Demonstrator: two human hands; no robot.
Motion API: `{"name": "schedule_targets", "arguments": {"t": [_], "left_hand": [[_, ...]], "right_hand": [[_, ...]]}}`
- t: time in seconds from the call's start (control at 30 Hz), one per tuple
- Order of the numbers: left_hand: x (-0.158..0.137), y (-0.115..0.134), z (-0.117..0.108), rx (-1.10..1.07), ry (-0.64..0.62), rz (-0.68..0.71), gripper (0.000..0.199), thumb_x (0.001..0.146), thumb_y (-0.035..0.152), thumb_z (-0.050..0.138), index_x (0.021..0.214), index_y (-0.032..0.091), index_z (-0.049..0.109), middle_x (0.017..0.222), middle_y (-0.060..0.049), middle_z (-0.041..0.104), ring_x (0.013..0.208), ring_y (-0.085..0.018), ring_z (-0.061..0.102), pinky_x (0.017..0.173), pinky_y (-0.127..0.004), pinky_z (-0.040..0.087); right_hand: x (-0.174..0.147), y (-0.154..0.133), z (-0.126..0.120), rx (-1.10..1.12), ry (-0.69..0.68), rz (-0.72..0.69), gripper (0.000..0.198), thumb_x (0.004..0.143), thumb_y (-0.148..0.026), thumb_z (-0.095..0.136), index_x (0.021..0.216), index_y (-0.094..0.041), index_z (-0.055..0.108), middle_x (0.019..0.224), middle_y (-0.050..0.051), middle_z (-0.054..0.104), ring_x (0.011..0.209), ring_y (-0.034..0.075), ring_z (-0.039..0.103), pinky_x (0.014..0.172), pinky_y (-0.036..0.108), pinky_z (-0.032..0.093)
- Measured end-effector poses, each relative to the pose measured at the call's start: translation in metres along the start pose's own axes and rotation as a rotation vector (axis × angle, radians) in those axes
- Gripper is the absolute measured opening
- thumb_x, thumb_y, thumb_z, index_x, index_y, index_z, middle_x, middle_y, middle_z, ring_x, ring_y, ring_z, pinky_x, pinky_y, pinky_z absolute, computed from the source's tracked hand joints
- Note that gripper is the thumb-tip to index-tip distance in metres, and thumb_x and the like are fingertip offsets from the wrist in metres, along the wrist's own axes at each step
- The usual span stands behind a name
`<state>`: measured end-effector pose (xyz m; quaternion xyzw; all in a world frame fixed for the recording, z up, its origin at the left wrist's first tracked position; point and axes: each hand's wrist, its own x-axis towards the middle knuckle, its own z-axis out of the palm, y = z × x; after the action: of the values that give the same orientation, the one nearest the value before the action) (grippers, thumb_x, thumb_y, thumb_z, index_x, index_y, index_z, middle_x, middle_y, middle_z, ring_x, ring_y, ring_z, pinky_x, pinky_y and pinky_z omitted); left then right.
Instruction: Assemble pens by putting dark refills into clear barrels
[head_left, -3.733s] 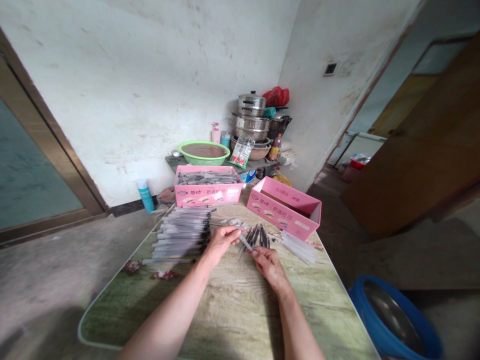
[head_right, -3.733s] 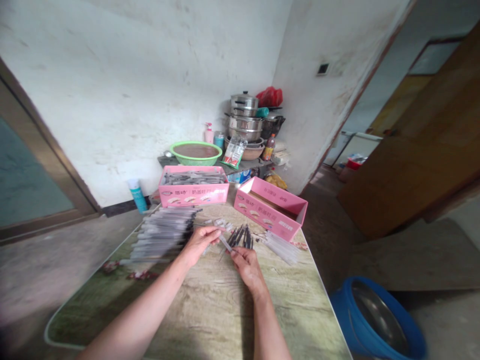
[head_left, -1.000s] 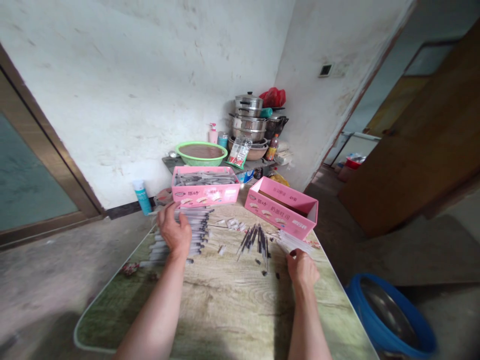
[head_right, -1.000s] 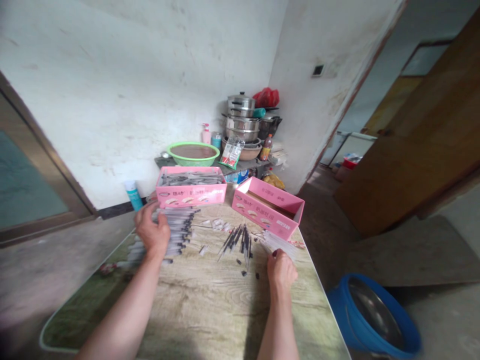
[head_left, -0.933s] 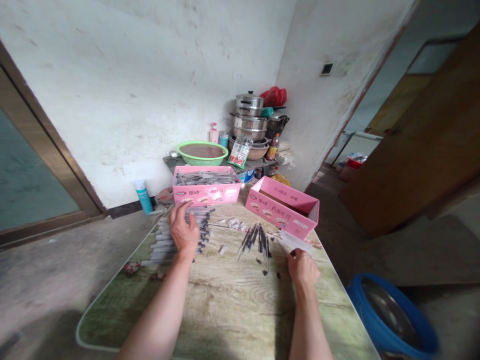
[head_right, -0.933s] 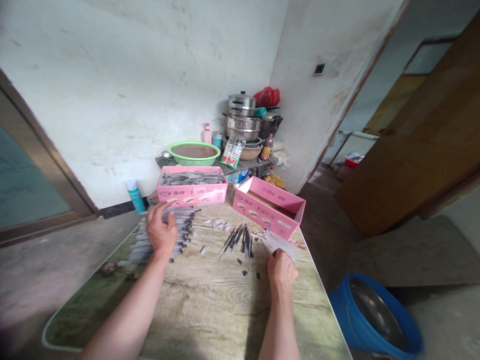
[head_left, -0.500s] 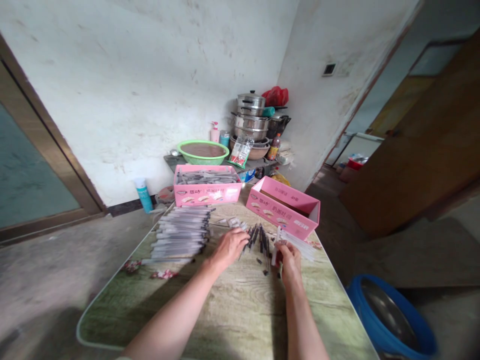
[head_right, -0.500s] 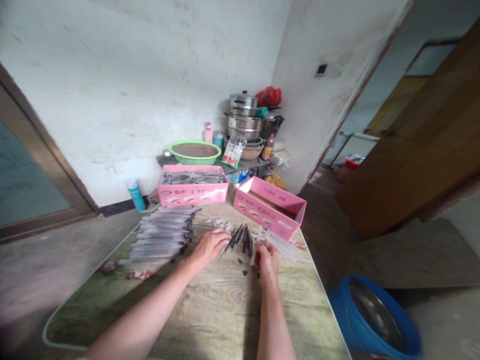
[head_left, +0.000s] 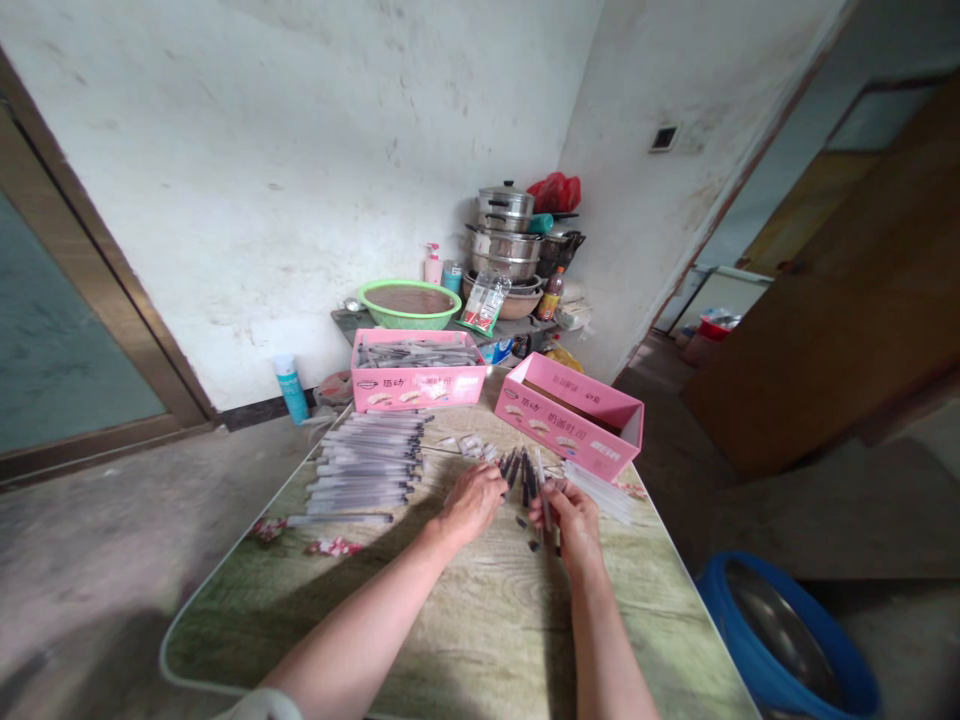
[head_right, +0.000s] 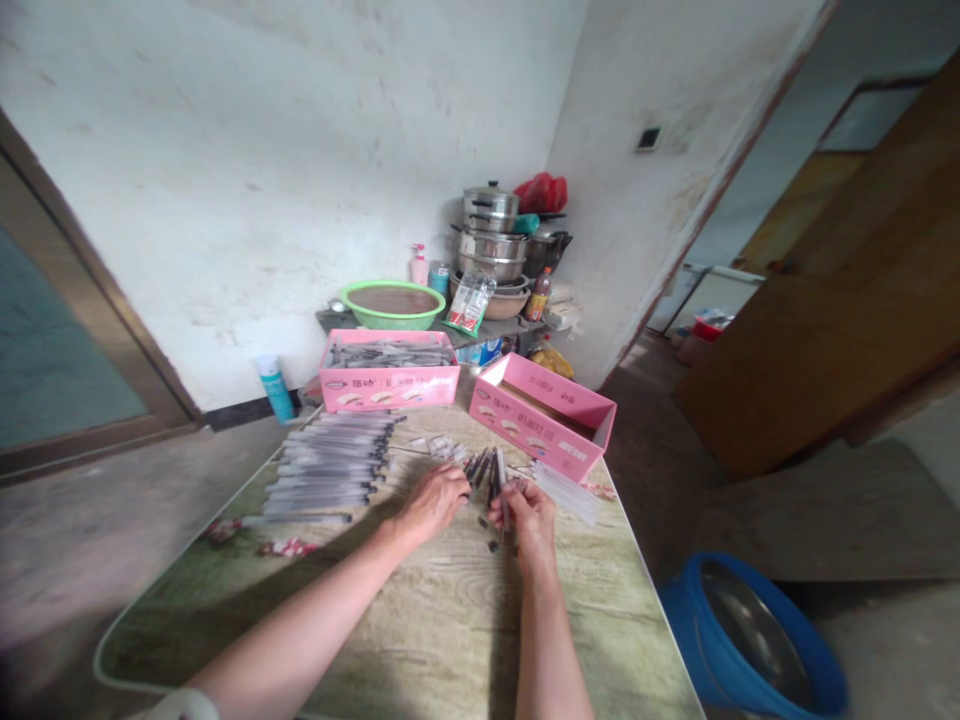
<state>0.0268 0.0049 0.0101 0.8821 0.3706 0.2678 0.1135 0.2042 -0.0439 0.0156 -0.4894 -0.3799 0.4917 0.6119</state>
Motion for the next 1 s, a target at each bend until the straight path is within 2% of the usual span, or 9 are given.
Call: {"name": "schedule_targets", "arguments": {"t": [0.13,0.23,0.37,0.43,0.5,0.67,0.8,1.0], "left_hand": [[-0.001,0.001,0.001,-0.056,0.023,0.0,0.009,0.08,0.013,0.06,0.077,0.016,0.067,0.085,-0.008,0.064,0.098,-0.024,0.058,0.096,-0.039,0.041],[-0.001,0.0,0.005,-0.234,0.101,-0.099,0.009,0.077,0.012,0.061,0.079,0.017,0.067,0.085,-0.007,0.066,0.091,-0.023,0.061,0.089,-0.037,0.045],[0.002,-0.008,0.007,-0.803,0.195,-0.394,0.008,0.072,0.02,0.067,0.079,0.017,0.065,0.072,-0.004,0.067,0.065,-0.017,0.063,0.064,-0.029,0.048],[0.003,-0.013,0.005,-1.09,0.212,-0.487,0.018,0.067,0.026,0.072,0.079,0.015,0.063,0.065,-0.002,0.065,0.058,-0.015,0.061,0.057,-0.027,0.047],[0.003,-0.018,0.001,-1.257,0.224,-0.535,0.026,0.063,0.027,0.076,0.08,0.014,0.061,0.063,-0.001,0.064,0.056,-0.014,0.06,0.055,-0.025,0.046],[0.0,-0.017,-0.011,-1.328,0.223,-0.573,0.03,0.061,0.025,0.077,0.084,0.011,0.064,0.068,-0.002,0.065,0.059,-0.013,0.062,0.056,-0.023,0.046],[-0.001,-0.011,-0.016,-1.338,0.224,-0.528,0.03,0.063,0.027,0.078,0.086,0.011,0.067,0.071,-0.004,0.067,0.063,-0.013,0.062,0.06,-0.024,0.047],[-0.003,-0.007,-0.014,-1.32,0.154,-0.493,0.035,0.065,0.034,0.078,0.09,0.01,0.072,0.074,-0.006,0.068,0.062,-0.013,0.061,0.061,-0.025,0.047]], "right_hand": [[0.0,0.001,0.0,0.005,-0.005,0.001,0.03,0.071,-0.043,0.075,0.075,-0.016,0.062,0.059,0.002,0.068,0.045,0.013,0.062,0.043,0.021,0.048],[0.001,0.002,-0.001,0.015,-0.001,-0.003,0.029,0.07,-0.042,0.077,0.075,-0.016,0.063,0.061,0.003,0.069,0.047,0.014,0.062,0.044,0.022,0.049],[0.001,0.002,-0.001,0.019,0.006,-0.014,0.029,0.067,-0.04,0.08,0.074,-0.016,0.065,0.061,0.003,0.069,0.048,0.014,0.062,0.045,0.023,0.051],[0.001,0.001,0.0,0.015,0.001,-0.023,0.028,0.066,-0.039,0.081,0.073,-0.016,0.066,0.061,0.003,0.069,0.048,0.014,0.062,0.045,0.023,0.051],[0.0,0.001,0.001,0.032,-0.008,-0.023,0.028,0.066,-0.038,0.082,0.075,-0.015,0.067,0.062,0.003,0.069,0.05,0.015,0.064,0.046,0.024,0.052],[0.001,-0.002,-0.002,0.159,-0.04,0.051,0.035,0.062,-0.03,0.086,0.09,-0.015,0.071,0.071,0.004,0.072,0.058,0.015,0.068,0.058,0.025,0.057],[0.002,-0.003,-0.006,0.242,-0.037,0.079,0.027,0.064,-0.028,0.084,0.083,-0.015,0.071,0.072,0.004,0.072,0.062,0.016,0.069,0.064,0.027,0.058],[0.003,-0.003,-0.001,0.264,-0.06,0.056,0.027,0.071,-0.038,0.079,0.084,-0.017,0.069,0.075,0.006,0.073,0.067,0.02,0.07,0.066,0.033,0.057]]}}
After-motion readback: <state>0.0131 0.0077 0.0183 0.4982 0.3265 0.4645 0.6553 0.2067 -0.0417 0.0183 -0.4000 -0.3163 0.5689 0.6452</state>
